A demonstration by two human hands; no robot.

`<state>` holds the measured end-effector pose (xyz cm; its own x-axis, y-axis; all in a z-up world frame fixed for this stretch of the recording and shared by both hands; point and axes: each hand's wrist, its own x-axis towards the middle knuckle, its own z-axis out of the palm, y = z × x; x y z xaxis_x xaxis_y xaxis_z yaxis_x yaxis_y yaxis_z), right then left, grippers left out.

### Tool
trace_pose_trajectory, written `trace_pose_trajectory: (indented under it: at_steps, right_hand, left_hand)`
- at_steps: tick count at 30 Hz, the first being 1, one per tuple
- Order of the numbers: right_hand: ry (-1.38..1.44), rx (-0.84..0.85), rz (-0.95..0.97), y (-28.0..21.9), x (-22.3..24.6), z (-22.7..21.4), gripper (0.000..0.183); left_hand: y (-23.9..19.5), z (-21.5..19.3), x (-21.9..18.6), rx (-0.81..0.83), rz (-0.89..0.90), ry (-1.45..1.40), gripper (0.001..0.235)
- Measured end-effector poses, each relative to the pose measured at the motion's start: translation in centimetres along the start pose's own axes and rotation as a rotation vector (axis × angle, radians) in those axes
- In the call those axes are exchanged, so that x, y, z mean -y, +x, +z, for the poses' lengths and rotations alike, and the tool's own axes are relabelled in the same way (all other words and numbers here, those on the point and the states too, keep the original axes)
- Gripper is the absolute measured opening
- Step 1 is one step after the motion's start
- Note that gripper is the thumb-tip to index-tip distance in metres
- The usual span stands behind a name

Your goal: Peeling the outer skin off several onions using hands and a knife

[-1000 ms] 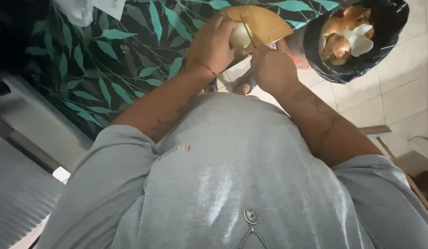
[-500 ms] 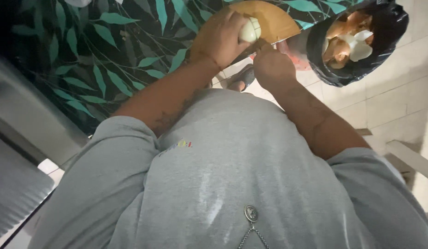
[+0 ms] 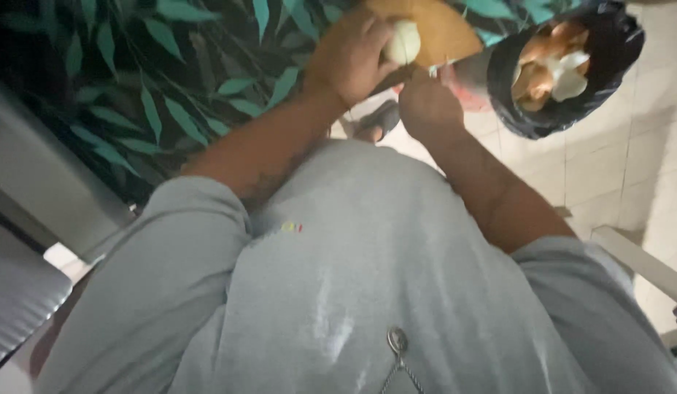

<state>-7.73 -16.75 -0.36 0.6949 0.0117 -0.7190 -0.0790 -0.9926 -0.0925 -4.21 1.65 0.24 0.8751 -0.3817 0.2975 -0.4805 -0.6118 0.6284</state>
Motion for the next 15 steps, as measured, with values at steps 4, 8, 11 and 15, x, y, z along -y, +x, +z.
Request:
trace_pose_trajectory:
  at_steps: [4,8,11,15]
  right_hand:
    - [-0.401,-0.267,-0.357,-0.3,-1.1,1.2,0.019]
    - [-0.698,-0.360,-0.480,0.1,-0.7,2.0,0.022]
    - [-0.818,-0.630,-0.518,0.5,-2.2,4.3,0.009]
    - [-0.809,-0.497,-0.454,1.9,-1.9,5.3,0.014]
  left_hand:
    - [-0.9,0.9,0.4,-0.005,-0.027,0.036,0.035]
    - [-1.2,0.8,0.4,0.062,-0.103,0.050,0.046]
    - [-2.2,2.2,1.4,0.023,-0.042,0.096,0.031]
    - [-1.8,1.6,0.9,-0.092,-0.014,-0.002,0.016]
